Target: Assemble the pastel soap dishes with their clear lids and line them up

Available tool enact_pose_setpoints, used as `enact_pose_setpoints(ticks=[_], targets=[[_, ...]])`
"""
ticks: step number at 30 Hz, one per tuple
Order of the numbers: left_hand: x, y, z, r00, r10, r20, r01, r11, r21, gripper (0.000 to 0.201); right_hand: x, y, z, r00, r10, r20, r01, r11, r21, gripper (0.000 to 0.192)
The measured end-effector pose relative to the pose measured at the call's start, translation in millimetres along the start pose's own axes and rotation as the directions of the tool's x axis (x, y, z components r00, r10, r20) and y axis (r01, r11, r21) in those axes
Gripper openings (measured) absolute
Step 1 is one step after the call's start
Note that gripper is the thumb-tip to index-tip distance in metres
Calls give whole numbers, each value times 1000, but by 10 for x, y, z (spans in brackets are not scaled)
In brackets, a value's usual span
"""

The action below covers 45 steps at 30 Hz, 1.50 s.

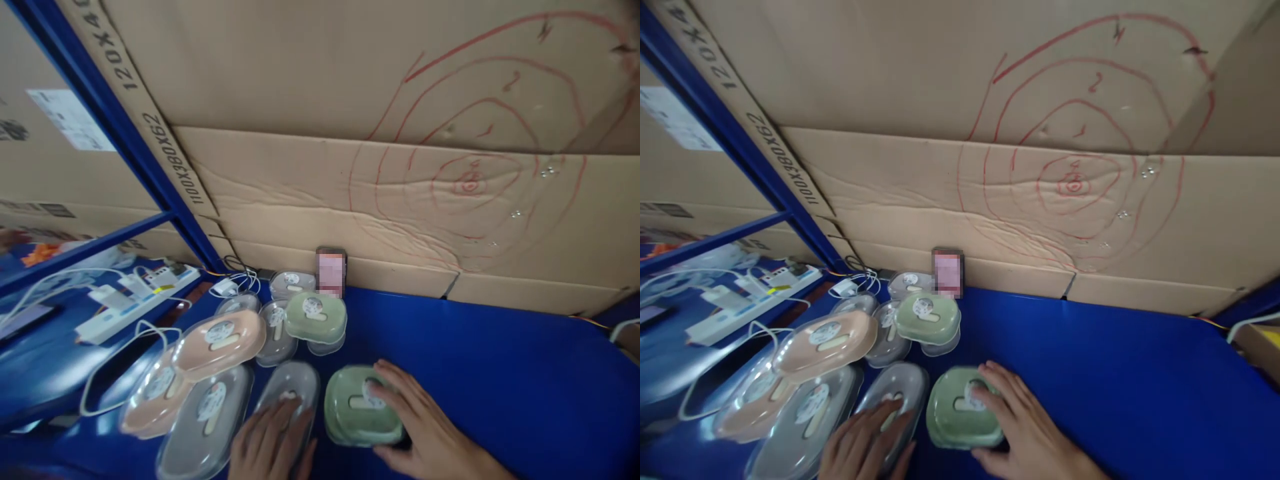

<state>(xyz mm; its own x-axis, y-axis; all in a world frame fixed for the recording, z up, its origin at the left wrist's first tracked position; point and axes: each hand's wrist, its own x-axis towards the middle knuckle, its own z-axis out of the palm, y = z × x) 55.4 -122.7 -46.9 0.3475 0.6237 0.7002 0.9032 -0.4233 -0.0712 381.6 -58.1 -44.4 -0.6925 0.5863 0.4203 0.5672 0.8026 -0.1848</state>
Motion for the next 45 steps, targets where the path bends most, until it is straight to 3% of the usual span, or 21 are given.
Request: enact_pose_setpoints(ticks=[5, 8, 12, 14, 17, 19, 21, 24, 28, 30, 33, 36, 39, 42, 45], targets=[[376, 357, 114, 997, -76, 23, 79, 981, -180, 26, 38, 68, 44, 963, 141, -229, -127, 989, 77, 66], [521, 311, 97, 997, -4, 74, 27, 949, -315, 29, 64, 208, -16, 926, 212, -313, -198, 977, 77, 61], [529, 154, 42, 976, 139, 167, -51, 893, -448, 32, 62, 463, -129, 923, 246, -297, -236, 969, 70, 54], [467, 123, 50, 973, 145, 178, -56, 901, -430, 37, 54, 553, -161, 923, 250, -293, -249, 968, 43, 52], [344, 145, 103, 982, -49, 180, 106, 943, -317, 50, 55, 590, -151, 919, 242, -311, -258, 966, -11, 52], [281, 178, 122, 955, -213, 206, 267, 919, -289, 59, 66, 574, -115, 918, 235, -320, -257, 966, -29, 52], [265, 198, 106, 934, -234, 270, 321, 883, -343, 62, 77, 566, -77, 909, 246, -335, -273, 962, -32, 51], [352, 181, 51, 934, -15, 357, 201, 848, -490, 68, 82, 606, -55, 875, 300, -379, -335, 942, -28, 48], [607, 90, 107, 916, 221, 334, 13, 818, -575, 64, 65, 666, -121, 840, 340, -422, -391, 920, -37, 43], [725, 54, 192, 911, 257, 321, -29, 819, -573, 58, 61, 632, -167, 869, 311, -386, -360, 931, -59, 38], [807, 57, 285, 952, 205, 227, -70, 869, -489, 47, 82, 509, -195, 932, 244, -269, -278, 956, -94, 32], [761, 120, 277, 960, 260, 100, -192, 877, -440, 47, 120, 416, -160, 972, 198, -127, -215, 967, -139, 41], [658, 193, 250, 921, 380, 89, -302, 838, -454, 36, 137, 426, -111, 972, 222, -78, -232, 960, -153, 40], [581, 239, 324, 907, 411, 89, -356, 864, -357, 55, 127, 486, -98, 954, 269, -130, -289, 942, -172, 35], [552, 264, 477, 909, 416, -29, -405, 866, -293, 22, 118, 529, -133, 960, 261, -102, -276, 942, -189, 38]])
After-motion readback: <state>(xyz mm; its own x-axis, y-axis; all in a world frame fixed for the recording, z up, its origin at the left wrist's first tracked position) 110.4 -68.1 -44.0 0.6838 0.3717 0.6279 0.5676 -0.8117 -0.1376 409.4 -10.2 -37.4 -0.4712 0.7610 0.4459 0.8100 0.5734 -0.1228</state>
